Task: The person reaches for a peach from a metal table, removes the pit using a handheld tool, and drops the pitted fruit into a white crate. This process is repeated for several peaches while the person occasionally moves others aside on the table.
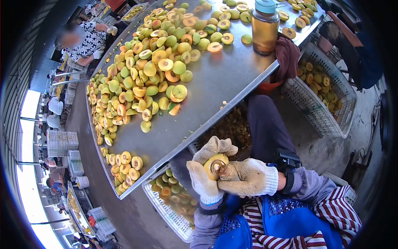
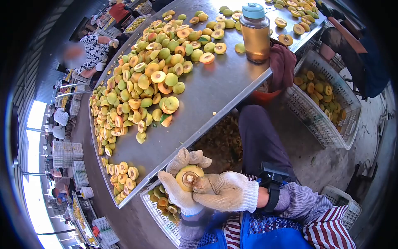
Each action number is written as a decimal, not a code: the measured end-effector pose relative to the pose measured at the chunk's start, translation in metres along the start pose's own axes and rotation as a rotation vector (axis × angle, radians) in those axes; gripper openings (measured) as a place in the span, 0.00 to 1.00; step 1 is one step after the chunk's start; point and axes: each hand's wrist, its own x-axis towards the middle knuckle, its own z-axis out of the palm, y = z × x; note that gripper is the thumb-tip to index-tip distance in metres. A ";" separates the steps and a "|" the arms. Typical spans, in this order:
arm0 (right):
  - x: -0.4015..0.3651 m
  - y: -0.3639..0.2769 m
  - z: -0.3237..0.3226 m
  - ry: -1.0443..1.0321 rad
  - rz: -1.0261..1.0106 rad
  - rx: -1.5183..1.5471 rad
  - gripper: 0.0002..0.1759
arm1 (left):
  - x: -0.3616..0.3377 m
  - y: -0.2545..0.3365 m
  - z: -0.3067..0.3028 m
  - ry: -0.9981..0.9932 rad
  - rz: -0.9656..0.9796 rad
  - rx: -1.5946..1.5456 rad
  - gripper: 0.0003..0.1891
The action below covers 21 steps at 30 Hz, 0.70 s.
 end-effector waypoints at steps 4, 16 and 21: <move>0.002 -0.026 -0.011 -0.140 0.213 0.127 0.15 | 0.005 0.021 0.004 -0.087 -0.090 0.258 0.39; 0.007 -0.009 -0.026 -0.247 0.474 0.490 0.22 | 0.003 0.005 0.020 0.044 0.151 0.329 0.32; 0.002 -0.013 -0.024 -0.391 0.456 0.586 0.21 | 0.013 0.034 0.002 -0.155 -0.216 0.277 0.29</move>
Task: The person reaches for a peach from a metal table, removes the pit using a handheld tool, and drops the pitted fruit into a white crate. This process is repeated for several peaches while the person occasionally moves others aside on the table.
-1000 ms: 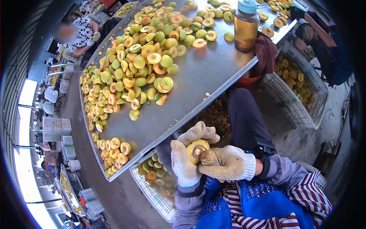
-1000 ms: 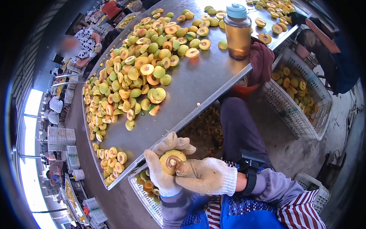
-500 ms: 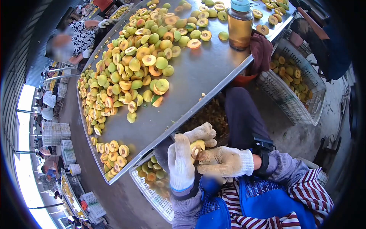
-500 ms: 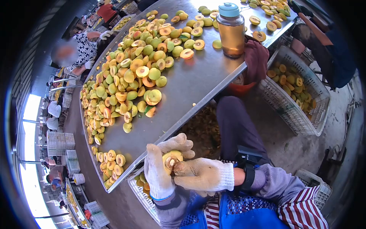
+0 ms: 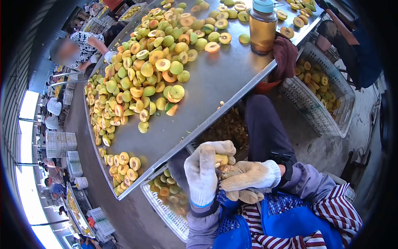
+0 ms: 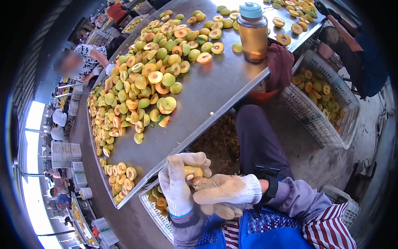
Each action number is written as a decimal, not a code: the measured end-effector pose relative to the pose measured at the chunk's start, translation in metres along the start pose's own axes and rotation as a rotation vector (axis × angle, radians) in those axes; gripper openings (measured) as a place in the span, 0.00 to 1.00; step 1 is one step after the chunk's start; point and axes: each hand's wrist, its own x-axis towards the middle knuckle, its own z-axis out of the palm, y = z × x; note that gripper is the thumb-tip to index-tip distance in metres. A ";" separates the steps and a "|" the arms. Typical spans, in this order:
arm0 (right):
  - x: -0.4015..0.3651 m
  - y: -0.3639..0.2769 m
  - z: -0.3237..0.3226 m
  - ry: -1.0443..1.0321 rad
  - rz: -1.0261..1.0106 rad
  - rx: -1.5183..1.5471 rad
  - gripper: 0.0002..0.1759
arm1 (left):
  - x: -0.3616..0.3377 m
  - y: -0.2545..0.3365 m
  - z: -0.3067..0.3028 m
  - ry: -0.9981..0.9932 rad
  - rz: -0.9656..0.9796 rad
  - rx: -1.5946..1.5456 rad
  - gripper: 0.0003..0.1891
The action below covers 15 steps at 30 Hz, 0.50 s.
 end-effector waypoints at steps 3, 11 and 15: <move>-0.004 0.006 -0.004 -0.128 -0.015 0.136 0.21 | -0.001 0.001 -0.001 -0.084 0.131 0.162 0.24; -0.006 0.009 -0.008 -0.169 0.031 0.160 0.20 | -0.001 -0.001 -0.011 -0.262 -0.008 -0.244 0.22; -0.001 0.016 -0.006 -0.055 -0.016 0.060 0.20 | -0.006 0.002 -0.012 -0.182 -0.041 -0.136 0.16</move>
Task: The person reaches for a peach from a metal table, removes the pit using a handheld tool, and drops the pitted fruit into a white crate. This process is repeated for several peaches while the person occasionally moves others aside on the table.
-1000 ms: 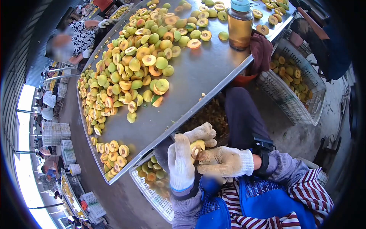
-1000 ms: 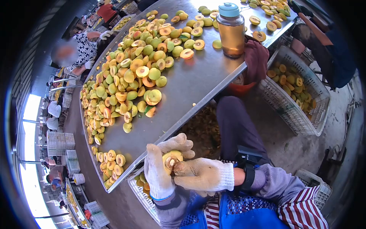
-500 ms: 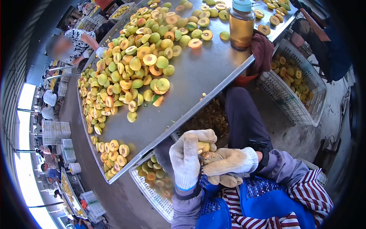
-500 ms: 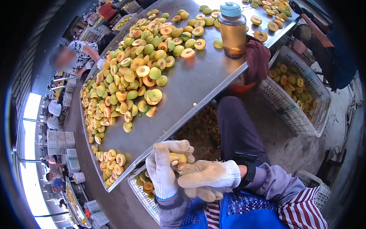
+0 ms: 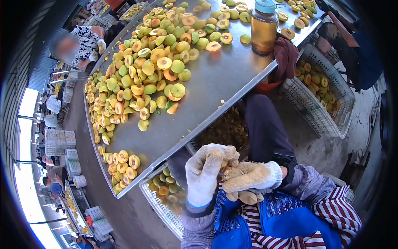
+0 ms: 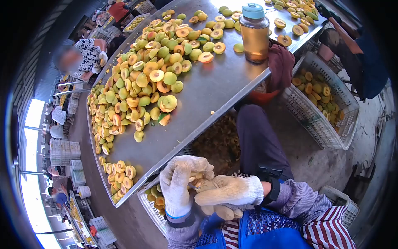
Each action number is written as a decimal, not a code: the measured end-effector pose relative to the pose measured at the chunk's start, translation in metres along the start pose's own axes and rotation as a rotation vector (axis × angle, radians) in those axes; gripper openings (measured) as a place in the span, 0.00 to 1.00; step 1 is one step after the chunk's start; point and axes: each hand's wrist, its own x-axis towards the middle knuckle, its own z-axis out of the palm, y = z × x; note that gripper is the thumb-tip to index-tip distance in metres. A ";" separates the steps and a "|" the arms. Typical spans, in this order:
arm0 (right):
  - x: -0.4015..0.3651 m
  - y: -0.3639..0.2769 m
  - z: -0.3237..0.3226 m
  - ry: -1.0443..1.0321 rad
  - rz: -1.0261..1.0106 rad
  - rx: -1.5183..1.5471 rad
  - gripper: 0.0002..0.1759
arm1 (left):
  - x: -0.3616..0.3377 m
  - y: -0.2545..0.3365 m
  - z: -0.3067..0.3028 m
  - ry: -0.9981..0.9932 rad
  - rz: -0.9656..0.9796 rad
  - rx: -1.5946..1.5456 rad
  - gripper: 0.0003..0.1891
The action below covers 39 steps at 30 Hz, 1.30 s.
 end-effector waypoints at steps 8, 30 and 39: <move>0.000 0.019 -0.015 -0.088 0.011 0.306 0.19 | 0.006 -0.003 0.011 0.109 0.189 0.439 0.25; 0.012 0.029 -0.013 -0.143 -0.047 0.183 0.18 | -0.003 -0.030 0.008 0.166 -0.057 -0.429 0.26; 0.009 -0.001 0.004 -0.114 0.184 -0.021 0.16 | -0.017 -0.034 -0.019 0.420 0.088 -0.388 0.26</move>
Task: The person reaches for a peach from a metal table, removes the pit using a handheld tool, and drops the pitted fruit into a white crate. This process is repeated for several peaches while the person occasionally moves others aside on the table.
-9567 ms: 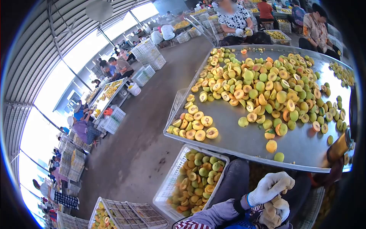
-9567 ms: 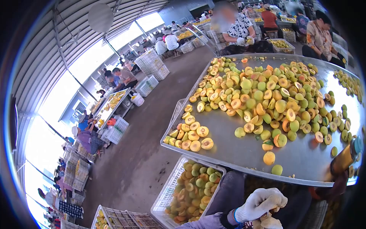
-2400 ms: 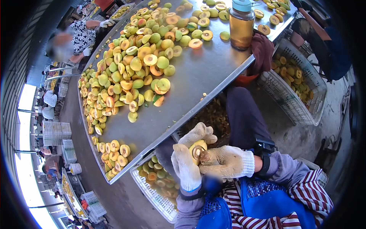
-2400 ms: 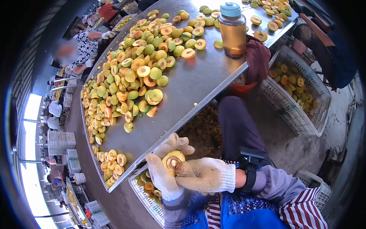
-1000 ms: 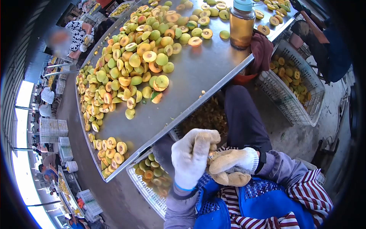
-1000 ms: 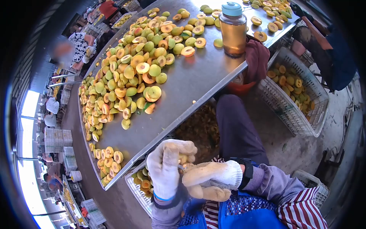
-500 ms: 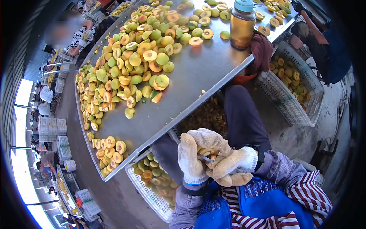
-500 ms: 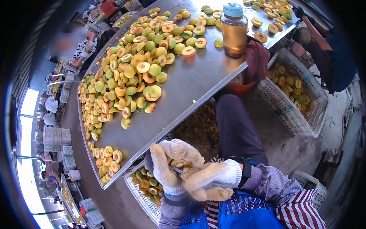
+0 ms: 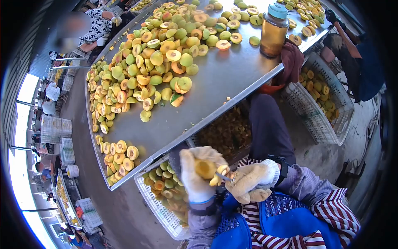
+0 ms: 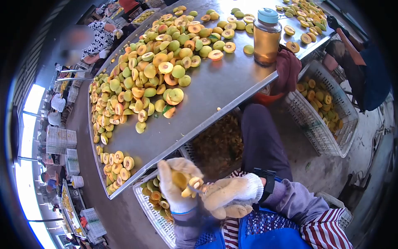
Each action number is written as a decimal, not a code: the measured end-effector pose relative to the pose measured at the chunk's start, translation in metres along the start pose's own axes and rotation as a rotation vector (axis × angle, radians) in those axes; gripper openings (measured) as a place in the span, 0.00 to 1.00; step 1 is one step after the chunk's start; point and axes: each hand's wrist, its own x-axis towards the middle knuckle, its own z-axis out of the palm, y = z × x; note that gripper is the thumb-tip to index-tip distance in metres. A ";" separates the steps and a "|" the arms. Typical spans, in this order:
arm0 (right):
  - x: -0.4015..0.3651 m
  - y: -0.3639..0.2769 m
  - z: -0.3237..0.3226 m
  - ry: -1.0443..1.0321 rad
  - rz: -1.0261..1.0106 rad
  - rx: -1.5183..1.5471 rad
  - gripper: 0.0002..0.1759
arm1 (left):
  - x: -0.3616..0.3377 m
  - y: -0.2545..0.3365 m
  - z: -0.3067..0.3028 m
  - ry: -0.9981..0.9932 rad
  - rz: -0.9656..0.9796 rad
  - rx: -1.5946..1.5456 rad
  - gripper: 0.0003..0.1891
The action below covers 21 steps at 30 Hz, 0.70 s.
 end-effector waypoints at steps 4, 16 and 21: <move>0.008 0.019 -0.037 -0.075 -0.077 0.085 0.19 | 0.002 0.033 -0.087 0.306 0.162 0.584 0.19; 0.018 -0.007 0.002 0.618 -0.033 -0.729 0.15 | 0.013 0.015 -0.031 -0.379 0.545 1.288 0.06; 0.003 -0.017 -0.014 0.803 -0.036 -0.998 0.13 | 0.037 0.033 -0.026 -0.451 0.258 1.233 0.17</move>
